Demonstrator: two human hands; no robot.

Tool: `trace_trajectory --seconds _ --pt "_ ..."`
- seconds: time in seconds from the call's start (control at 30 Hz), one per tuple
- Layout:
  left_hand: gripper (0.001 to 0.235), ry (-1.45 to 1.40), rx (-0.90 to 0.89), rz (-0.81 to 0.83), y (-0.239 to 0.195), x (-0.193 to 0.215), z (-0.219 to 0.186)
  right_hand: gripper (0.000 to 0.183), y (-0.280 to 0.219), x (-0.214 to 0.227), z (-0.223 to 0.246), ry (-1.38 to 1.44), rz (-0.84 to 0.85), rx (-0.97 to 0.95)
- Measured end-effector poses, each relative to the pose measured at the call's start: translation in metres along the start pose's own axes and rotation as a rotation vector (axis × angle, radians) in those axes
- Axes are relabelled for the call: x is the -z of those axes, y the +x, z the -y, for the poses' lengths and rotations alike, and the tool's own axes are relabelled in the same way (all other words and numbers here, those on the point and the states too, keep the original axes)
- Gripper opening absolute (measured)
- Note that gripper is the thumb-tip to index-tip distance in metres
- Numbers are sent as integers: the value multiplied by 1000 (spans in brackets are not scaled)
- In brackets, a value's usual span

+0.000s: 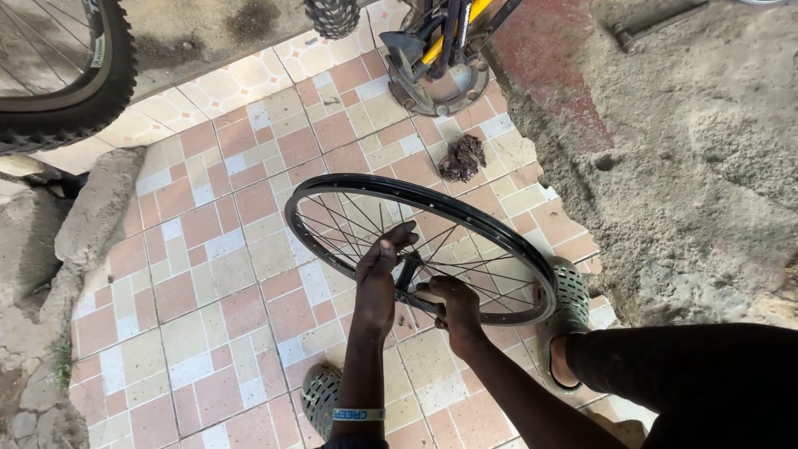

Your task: The person works on a bicycle wheel placed on a tiled floor, using their hands to manipulate the spokes and rim. They rotate the wheel to access different sections and appear to be adjusting or tightening the spokes.

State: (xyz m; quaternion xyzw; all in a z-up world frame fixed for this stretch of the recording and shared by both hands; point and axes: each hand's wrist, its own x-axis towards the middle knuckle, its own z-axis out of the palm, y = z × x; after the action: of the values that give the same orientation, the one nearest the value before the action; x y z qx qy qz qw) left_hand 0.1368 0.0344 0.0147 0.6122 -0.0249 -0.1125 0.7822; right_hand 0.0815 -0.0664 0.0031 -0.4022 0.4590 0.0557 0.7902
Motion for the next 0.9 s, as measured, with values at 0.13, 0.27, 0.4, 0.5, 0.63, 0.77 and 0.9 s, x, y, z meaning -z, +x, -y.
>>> trace_trajectory --seconds 0.13,0.27,0.4,0.5,0.63,0.77,0.9 --pt "50 19 -31 -3 4 7 15 22 59 17 -44 -41 30 13" --pt "51 -13 -63 -39 2 6 18 16 56 17 -48 -14 -188 -33" --pt "51 -22 -68 -60 0 5 20 27 51 17 -54 36 -261 -74" --pt "48 -59 -111 -57 -1 5 28 25 68 25 -85 -259 -351 438" --pt "46 -61 -114 -55 2 5 29 29 22 9 -68 -129 -362 496" --pt "48 -54 -136 -41 2 6 30 30 42 32 -87 -175 -443 485" --pt "47 -88 -145 -31 1 5 30 22 33 31 -87 -100 -255 718"
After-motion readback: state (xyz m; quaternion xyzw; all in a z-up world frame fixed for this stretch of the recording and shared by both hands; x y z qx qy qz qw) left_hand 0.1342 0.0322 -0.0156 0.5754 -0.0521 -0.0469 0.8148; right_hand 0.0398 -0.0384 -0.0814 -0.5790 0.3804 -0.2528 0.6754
